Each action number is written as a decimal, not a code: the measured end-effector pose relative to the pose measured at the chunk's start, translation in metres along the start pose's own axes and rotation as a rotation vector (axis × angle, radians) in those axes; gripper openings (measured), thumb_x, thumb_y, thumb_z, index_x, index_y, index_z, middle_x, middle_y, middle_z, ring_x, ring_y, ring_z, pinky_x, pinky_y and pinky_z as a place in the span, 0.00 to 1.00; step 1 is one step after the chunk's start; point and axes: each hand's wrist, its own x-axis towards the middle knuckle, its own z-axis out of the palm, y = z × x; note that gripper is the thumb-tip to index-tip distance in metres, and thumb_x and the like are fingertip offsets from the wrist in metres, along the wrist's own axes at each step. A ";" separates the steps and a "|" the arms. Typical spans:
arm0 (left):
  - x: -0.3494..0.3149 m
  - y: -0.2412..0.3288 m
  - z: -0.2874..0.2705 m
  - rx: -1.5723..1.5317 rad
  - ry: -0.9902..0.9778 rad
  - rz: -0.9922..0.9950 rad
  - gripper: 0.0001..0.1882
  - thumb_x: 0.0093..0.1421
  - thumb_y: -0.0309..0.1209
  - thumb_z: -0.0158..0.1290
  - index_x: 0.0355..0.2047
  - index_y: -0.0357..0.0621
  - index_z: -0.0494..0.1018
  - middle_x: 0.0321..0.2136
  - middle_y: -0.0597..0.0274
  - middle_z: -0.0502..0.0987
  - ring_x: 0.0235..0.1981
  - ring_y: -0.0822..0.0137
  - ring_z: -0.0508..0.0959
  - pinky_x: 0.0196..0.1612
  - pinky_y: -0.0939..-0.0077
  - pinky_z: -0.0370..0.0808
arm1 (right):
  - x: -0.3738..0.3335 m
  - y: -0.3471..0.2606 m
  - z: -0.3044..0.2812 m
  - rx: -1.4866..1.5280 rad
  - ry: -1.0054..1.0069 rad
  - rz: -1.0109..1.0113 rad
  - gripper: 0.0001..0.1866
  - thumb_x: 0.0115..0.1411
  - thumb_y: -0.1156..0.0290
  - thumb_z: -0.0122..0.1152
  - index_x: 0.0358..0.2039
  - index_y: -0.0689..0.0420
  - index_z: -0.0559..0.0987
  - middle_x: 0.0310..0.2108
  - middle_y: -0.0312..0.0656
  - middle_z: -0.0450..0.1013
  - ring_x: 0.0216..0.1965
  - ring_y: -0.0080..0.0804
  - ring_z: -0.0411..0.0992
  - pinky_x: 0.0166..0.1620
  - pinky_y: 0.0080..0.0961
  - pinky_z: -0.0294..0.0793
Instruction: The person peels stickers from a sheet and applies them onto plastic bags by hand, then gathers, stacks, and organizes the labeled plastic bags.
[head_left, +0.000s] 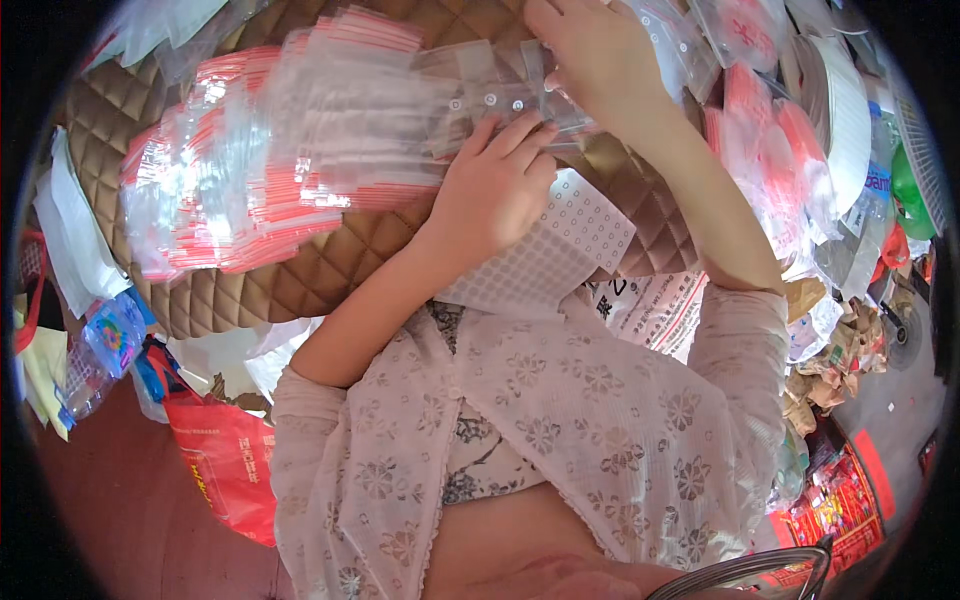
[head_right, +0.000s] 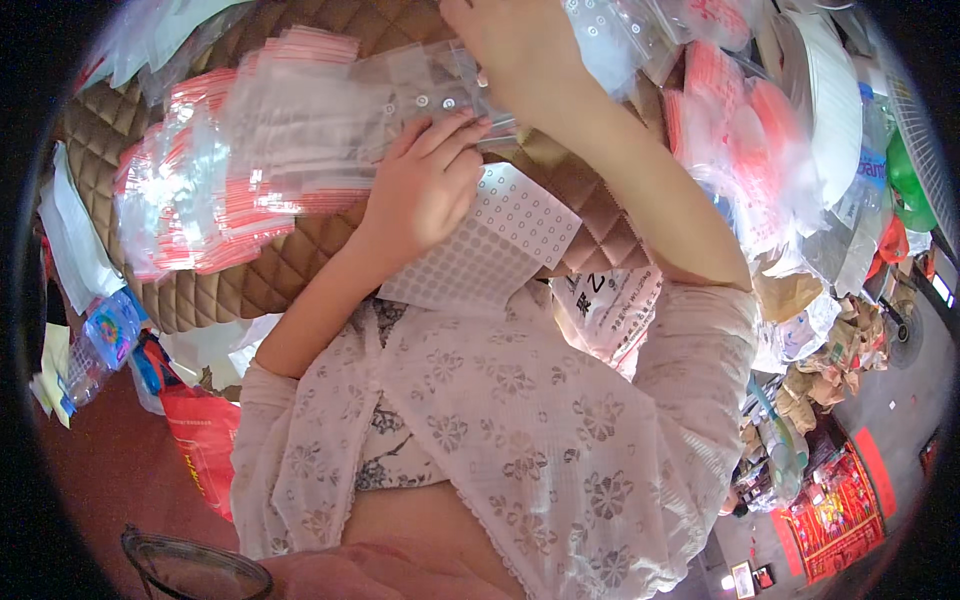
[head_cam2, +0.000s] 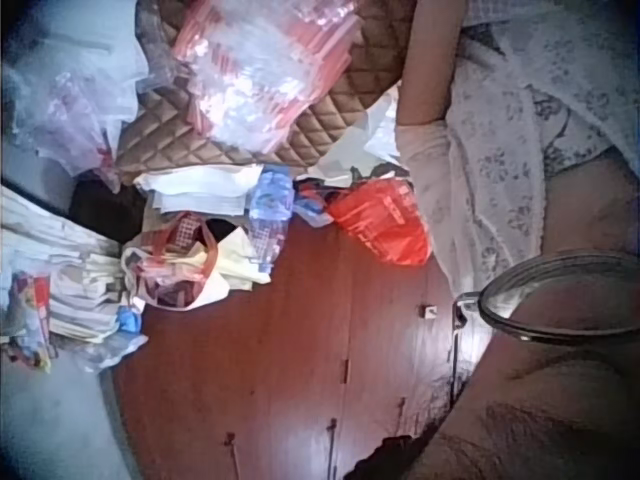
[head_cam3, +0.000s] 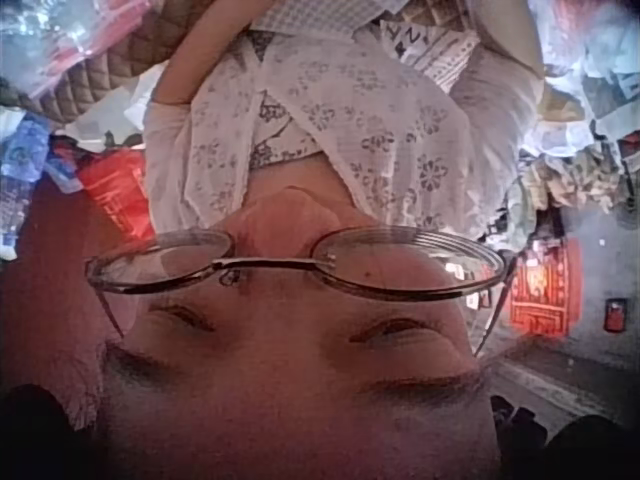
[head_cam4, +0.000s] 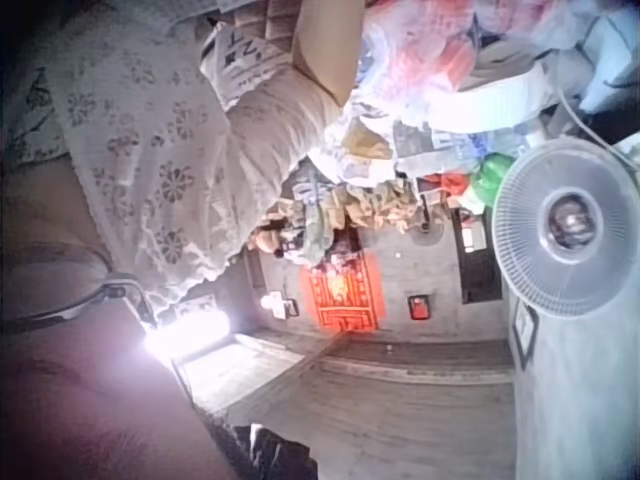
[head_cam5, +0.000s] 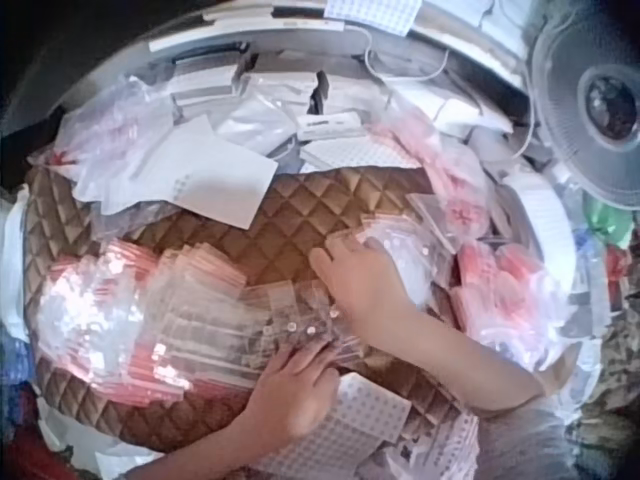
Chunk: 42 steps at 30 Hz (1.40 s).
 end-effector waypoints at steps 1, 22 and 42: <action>-0.002 0.000 -0.003 -0.032 -0.001 -0.011 0.06 0.49 0.28 0.50 0.25 0.38 0.70 0.44 0.54 0.73 0.51 0.56 0.67 0.55 0.55 0.61 | 0.002 -0.001 -0.005 0.043 0.262 -0.185 0.16 0.41 0.75 0.63 0.30 0.57 0.68 0.30 0.49 0.68 0.31 0.51 0.69 0.31 0.36 0.68; -0.071 -0.017 -0.033 0.113 0.230 -0.150 0.08 0.48 0.27 0.53 0.30 0.41 0.71 0.39 0.57 0.74 0.45 0.56 0.72 0.45 0.62 0.70 | 0.028 -0.045 0.037 0.193 -0.181 -0.114 0.18 0.39 0.64 0.69 0.26 0.56 0.71 0.26 0.41 0.68 0.32 0.37 0.69 0.36 0.34 0.65; -0.088 -0.014 -0.067 -0.831 0.407 -0.786 0.06 0.59 0.27 0.50 0.32 0.35 0.70 0.15 0.68 0.68 0.20 0.81 0.66 0.23 0.80 0.63 | -0.054 -0.090 -0.010 0.777 -0.297 0.504 0.10 0.54 0.76 0.62 0.36 0.62 0.73 0.32 0.33 0.70 0.35 0.15 0.66 0.33 0.13 0.67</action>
